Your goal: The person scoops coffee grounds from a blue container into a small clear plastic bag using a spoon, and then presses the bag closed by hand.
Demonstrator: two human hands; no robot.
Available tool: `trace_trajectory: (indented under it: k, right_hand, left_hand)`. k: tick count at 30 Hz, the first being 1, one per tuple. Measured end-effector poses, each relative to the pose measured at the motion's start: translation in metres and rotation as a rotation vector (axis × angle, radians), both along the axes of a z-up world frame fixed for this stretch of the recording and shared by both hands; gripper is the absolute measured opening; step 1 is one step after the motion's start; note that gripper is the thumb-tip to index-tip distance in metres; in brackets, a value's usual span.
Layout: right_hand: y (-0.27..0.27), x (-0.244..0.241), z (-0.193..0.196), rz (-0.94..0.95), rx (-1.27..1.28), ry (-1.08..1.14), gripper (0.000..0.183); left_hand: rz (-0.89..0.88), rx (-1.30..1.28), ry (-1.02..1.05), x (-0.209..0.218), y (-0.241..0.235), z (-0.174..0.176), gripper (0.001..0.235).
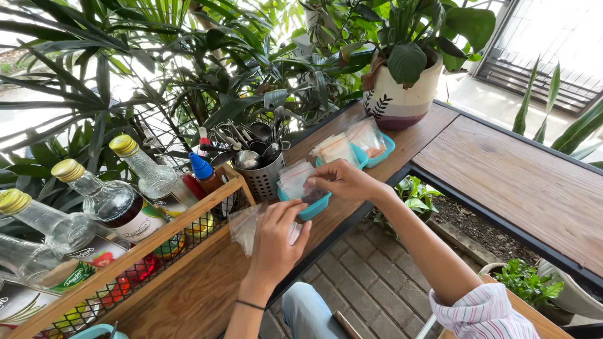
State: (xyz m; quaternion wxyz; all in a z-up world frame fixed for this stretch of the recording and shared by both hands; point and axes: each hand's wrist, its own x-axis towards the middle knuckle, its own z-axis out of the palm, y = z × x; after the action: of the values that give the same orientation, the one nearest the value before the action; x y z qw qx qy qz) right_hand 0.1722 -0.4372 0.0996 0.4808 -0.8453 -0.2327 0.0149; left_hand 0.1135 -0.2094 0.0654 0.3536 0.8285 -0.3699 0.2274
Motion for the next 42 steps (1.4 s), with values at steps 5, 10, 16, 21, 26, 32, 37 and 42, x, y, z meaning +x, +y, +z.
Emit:
trace_trajectory:
  k: [5,10,16,21,26,32,37,42]
  right_hand:
    - [-0.002,0.015,-0.018,0.086,0.083,0.053,0.016]
    - [0.002,0.022,-0.023,0.014,-0.002,0.031,0.012]
    - [-0.001,0.025,-0.017,-0.151,-0.1,-0.191,0.012]
    - [-0.001,0.038,-0.041,-0.24,-0.305,-0.192,0.013]
    - [0.001,0.033,-0.049,-0.305,-0.268,-0.283,0.013]
    - [0.004,0.025,-0.061,-0.372,-0.123,-0.335,0.025]
    - [0.01,0.022,-0.06,-0.404,-0.24,-0.349,0.023]
    - [0.01,0.021,-0.066,-0.402,-0.097,-0.48,0.014]
  left_hand:
    - [0.057,0.143,-0.113,0.019,-0.015,-0.024,0.033]
    - [0.104,0.252,-0.127,0.03,-0.018,-0.041,0.034]
    - [0.078,0.332,-0.069,0.036,-0.019,-0.045,0.039]
    - [0.046,0.277,-0.032,0.033,-0.017,-0.039,0.039]
    - [0.1,0.128,-0.039,0.007,0.001,-0.024,0.031]
    - [0.31,0.029,0.092,-0.003,0.032,-0.052,0.025]
    - [0.219,-0.015,0.158,-0.008,0.023,-0.035,0.027]
    - [0.146,0.105,-0.007,0.011,-0.009,-0.017,0.03]
